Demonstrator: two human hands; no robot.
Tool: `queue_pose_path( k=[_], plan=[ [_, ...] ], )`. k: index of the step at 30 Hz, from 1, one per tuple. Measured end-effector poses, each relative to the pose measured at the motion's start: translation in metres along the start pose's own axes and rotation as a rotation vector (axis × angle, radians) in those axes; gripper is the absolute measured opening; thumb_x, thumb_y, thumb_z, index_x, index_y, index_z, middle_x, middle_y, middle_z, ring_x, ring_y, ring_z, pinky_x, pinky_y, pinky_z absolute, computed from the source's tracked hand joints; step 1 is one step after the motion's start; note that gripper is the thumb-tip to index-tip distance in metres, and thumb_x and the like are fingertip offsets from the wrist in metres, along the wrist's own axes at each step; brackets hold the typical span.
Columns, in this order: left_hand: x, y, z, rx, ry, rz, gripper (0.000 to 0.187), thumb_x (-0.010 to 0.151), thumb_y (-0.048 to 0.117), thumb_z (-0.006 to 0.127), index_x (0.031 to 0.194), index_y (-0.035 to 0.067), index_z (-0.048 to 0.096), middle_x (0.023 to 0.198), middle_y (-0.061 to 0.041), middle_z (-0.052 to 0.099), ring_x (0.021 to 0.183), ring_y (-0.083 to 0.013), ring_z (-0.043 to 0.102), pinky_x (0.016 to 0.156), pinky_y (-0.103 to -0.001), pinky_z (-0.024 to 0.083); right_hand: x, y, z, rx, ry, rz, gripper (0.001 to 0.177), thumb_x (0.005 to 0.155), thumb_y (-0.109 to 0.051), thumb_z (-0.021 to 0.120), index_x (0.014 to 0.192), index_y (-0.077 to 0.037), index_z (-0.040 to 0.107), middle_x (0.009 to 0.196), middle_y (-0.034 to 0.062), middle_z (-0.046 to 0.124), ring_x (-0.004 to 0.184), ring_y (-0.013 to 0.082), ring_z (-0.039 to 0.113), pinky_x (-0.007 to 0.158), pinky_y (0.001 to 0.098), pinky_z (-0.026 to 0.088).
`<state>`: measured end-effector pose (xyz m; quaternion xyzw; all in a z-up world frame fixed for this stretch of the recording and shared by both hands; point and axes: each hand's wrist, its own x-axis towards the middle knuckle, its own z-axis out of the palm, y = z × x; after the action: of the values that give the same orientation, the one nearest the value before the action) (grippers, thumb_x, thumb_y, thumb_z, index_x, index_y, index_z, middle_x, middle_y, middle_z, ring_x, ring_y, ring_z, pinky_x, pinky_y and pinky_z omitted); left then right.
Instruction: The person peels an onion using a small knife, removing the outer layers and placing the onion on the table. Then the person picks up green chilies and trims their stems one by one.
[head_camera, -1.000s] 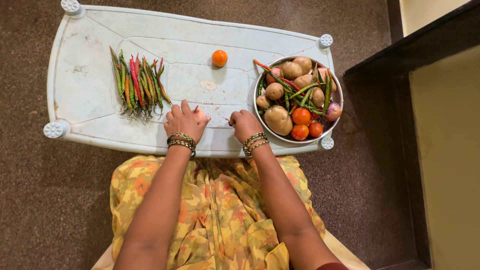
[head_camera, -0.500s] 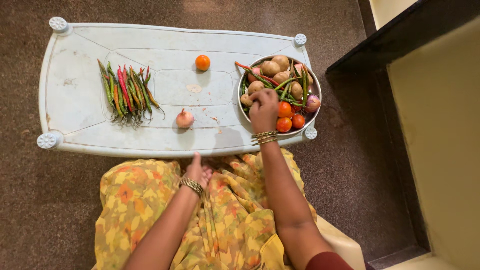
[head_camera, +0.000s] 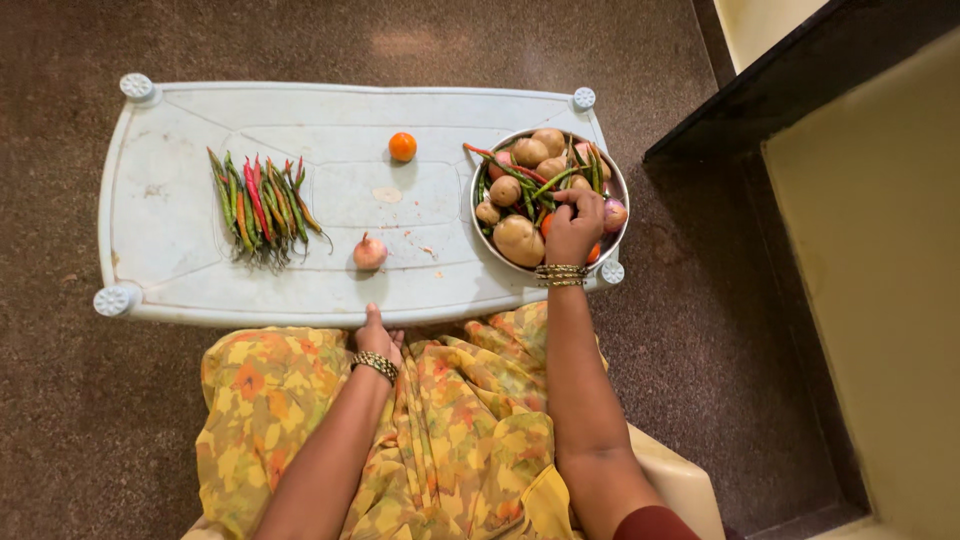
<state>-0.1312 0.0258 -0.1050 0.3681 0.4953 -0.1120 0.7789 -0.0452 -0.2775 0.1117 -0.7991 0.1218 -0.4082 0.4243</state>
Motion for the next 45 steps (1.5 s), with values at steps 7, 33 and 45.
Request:
queue_pose_path(
  k=[7, 33, 45],
  plan=[
    [0.006, -0.007, 0.003, 0.040, 0.046, -0.046, 0.049, 0.098, 0.049, 0.061, 0.112, 0.003, 0.058, 0.089, -0.010, 0.057, 0.070, -0.0192, 0.049, 0.067, -0.036, 0.047, 0.011, -0.020, 0.028, -0.088, -0.168, -0.177, 0.017, 0.081, 0.008, 0.062, 0.088, -0.004, 0.071, 0.096, 0.0116, 0.065, 0.092, 0.0294, 0.065, 0.086, 0.0399, 0.054],
    [-0.080, 0.059, 0.085, 0.275, -0.645, -0.118, 0.020, 0.097, 0.030, 0.060, 0.110, 0.014, 0.057, 0.093, -0.002, 0.062, 0.080, -0.0135, 0.059, 0.067, -0.027, 0.049, 0.023, 0.058, 0.210, -1.182, -0.663, -0.252, 0.017, 0.092, -0.015, 0.061, 0.091, -0.010, 0.077, 0.101, 0.0095, 0.067, 0.082, 0.0278, 0.073, 0.061, 0.0429, 0.060],
    [-0.088, 0.062, 0.090, 0.271, -0.666, -0.098, 0.018, 0.097, 0.029, 0.062, 0.107, 0.015, 0.055, 0.094, -0.002, 0.063, 0.080, -0.0128, 0.059, 0.068, -0.027, 0.049, 0.023, -0.040, 0.098, -0.490, -0.337, 0.024, 0.021, 0.083, -0.026, 0.076, 0.096, -0.009, 0.072, 0.096, 0.0132, 0.069, 0.086, 0.0358, 0.067, 0.072, 0.0468, 0.053]
  ],
)
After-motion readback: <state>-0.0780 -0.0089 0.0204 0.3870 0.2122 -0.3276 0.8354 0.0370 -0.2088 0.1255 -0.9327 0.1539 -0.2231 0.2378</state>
